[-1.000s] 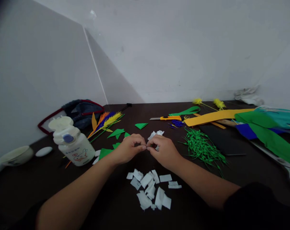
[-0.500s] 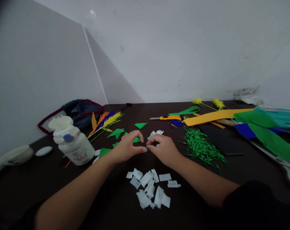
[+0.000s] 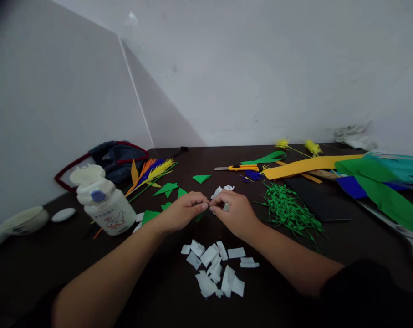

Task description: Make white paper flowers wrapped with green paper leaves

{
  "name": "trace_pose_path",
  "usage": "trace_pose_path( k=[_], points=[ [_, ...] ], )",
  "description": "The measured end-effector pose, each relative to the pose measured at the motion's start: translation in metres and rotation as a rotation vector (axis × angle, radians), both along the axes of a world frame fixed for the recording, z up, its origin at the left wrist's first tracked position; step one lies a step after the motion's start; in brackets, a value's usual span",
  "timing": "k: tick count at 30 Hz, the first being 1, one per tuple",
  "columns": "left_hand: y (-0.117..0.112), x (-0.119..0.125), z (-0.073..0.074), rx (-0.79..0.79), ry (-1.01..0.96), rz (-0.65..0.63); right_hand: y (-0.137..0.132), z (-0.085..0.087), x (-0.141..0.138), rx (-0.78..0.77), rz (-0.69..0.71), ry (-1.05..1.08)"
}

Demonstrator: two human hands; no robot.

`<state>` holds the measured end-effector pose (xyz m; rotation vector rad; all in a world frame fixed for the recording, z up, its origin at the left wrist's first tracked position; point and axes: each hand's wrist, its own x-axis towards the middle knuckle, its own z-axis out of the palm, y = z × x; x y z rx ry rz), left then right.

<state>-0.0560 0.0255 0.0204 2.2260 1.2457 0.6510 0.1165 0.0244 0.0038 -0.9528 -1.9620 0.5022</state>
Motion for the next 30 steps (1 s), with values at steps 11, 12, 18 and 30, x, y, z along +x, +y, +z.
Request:
trace_pose_path(
  k=[11,12,18,30],
  points=[
    [0.0019,-0.0007,-0.0074,-0.122,-0.199,-0.036,0.0019,-0.0029,0.0003,0.015,0.058,0.001],
    [0.0017,-0.0005,-0.007,-0.128,-0.222,-0.04,0.0022,-0.0027,0.0004,-0.001,0.069,0.014],
    [0.001,0.0003,-0.007,-0.1,-0.31,-0.049,0.0033,-0.0016,0.0015,-0.064,0.07,0.085],
    [-0.0076,0.0079,0.001,0.229,0.06,0.229,0.0,0.0005,-0.0016,-0.15,-0.025,0.029]
  ],
)
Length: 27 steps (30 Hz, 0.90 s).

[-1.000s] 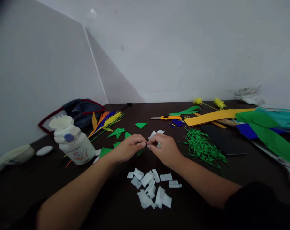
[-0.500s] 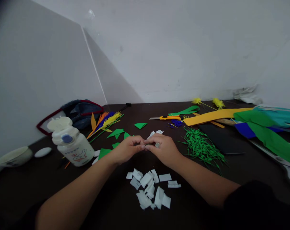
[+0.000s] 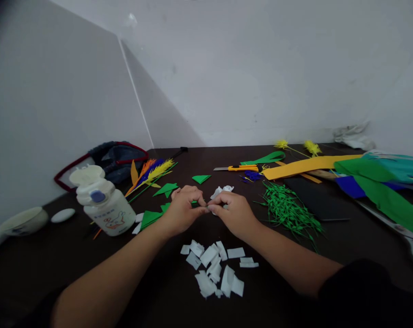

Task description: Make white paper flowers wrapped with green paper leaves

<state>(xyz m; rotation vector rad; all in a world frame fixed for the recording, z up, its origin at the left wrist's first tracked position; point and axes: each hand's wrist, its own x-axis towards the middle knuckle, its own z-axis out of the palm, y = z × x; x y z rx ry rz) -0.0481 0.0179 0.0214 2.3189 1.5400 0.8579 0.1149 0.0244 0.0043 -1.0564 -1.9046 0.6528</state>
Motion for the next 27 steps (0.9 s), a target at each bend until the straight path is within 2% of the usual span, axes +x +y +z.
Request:
trace_pose_path(
  k=[4,8,13,19,23,27],
  points=[
    [0.0008,-0.0014,-0.0026,-0.048,-0.018,-0.019,0.0005,0.0014,0.0012,0.015,-0.033,-0.008],
    [0.0029,-0.0032,-0.0035,-0.117,-0.047,-0.07,0.0018,-0.0005,0.0029,0.13,-0.052,-0.049],
    [0.0032,-0.002,-0.0023,-0.119,-0.047,-0.127,0.0013,-0.0039,0.0031,0.262,-0.063,-0.139],
    [0.0035,-0.001,-0.0059,-0.154,-0.07,-0.203,-0.0003,-0.0023,0.003,0.313,-0.104,-0.206],
    [0.0053,-0.0019,-0.0092,-0.174,-0.12,-0.208,-0.0002,-0.0006,0.0035,0.214,-0.126,-0.117],
    [0.0055,-0.0015,-0.0087,-0.256,-0.222,-0.228,0.0032,-0.0025,0.0041,-0.046,0.061,0.155]
  ],
)
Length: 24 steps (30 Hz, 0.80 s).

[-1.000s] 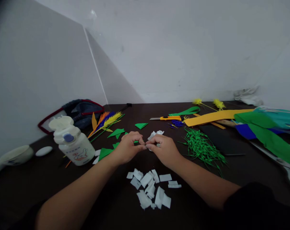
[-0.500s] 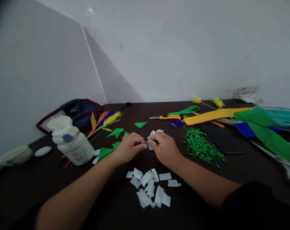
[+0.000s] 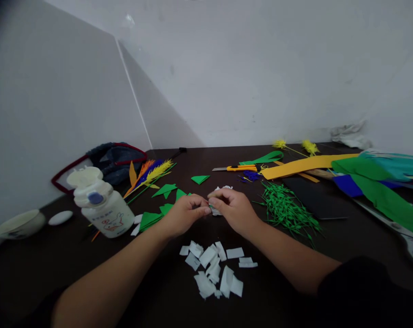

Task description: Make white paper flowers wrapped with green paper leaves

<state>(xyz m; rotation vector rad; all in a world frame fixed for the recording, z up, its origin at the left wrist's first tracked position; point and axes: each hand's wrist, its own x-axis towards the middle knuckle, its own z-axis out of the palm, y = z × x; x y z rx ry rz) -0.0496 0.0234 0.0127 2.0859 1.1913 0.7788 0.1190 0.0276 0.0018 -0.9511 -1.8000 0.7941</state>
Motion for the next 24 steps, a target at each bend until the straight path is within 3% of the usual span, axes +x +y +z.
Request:
trace_pose_path(
  k=[4,10,19,21,24],
  points=[
    [-0.002,0.0022,0.0015,-0.095,-0.115,-0.002,0.0031,-0.0029,0.0002,-0.092,0.122,0.134],
    [-0.0034,0.0029,0.0005,-0.161,-0.179,-0.033,-0.0008,0.0011,0.0004,-0.045,0.016,-0.004],
    [-0.0028,0.0037,-0.0052,-0.205,-0.19,-0.076,-0.0042,0.0036,-0.001,0.161,-0.157,-0.135],
    [-0.0027,0.0039,-0.0054,-0.212,-0.211,-0.095,-0.0039,0.0032,-0.001,0.145,-0.151,-0.111],
    [-0.003,0.0035,-0.0048,-0.212,-0.227,-0.097,-0.0021,0.0008,-0.0009,0.019,-0.035,0.011]
  ],
)
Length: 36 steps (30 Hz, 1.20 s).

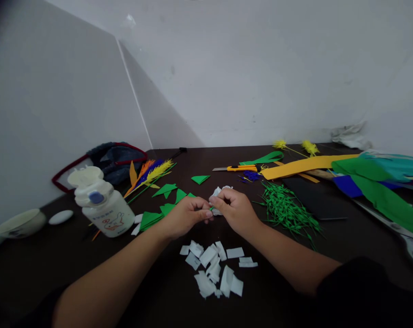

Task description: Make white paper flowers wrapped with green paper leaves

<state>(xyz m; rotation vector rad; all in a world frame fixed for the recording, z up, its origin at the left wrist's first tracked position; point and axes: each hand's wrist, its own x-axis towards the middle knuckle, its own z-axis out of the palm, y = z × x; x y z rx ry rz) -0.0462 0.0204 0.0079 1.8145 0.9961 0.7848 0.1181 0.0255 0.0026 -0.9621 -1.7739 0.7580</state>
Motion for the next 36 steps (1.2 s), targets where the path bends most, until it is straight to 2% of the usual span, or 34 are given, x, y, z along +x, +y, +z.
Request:
trace_pose_path(
  k=[3,6,14,18,22,27,33,36],
  points=[
    [-0.001,0.0,0.001,-0.013,-0.019,0.019,0.002,-0.003,0.0,-0.127,0.156,0.131],
    [-0.001,0.0,0.002,-0.047,-0.047,0.01,0.002,-0.003,0.0,-0.108,0.201,0.139],
    [0.0,0.0,0.0,-0.083,-0.066,-0.03,-0.001,0.002,0.001,-0.02,-0.037,-0.084],
    [0.0,0.0,-0.001,-0.068,-0.072,-0.069,-0.001,0.004,0.001,0.063,-0.105,-0.148],
    [-0.001,0.0,0.001,-0.052,-0.06,-0.075,0.001,0.003,0.003,0.076,-0.088,-0.136],
    [-0.001,-0.001,0.004,-0.053,-0.086,-0.059,0.004,0.001,0.004,0.032,0.089,-0.015],
    [0.0,-0.002,0.003,-0.043,-0.048,-0.092,0.0,0.005,0.003,0.126,-0.033,-0.207],
    [0.0,-0.002,0.005,0.018,0.023,-0.133,-0.001,0.007,0.003,0.185,-0.089,-0.251]
  ],
)
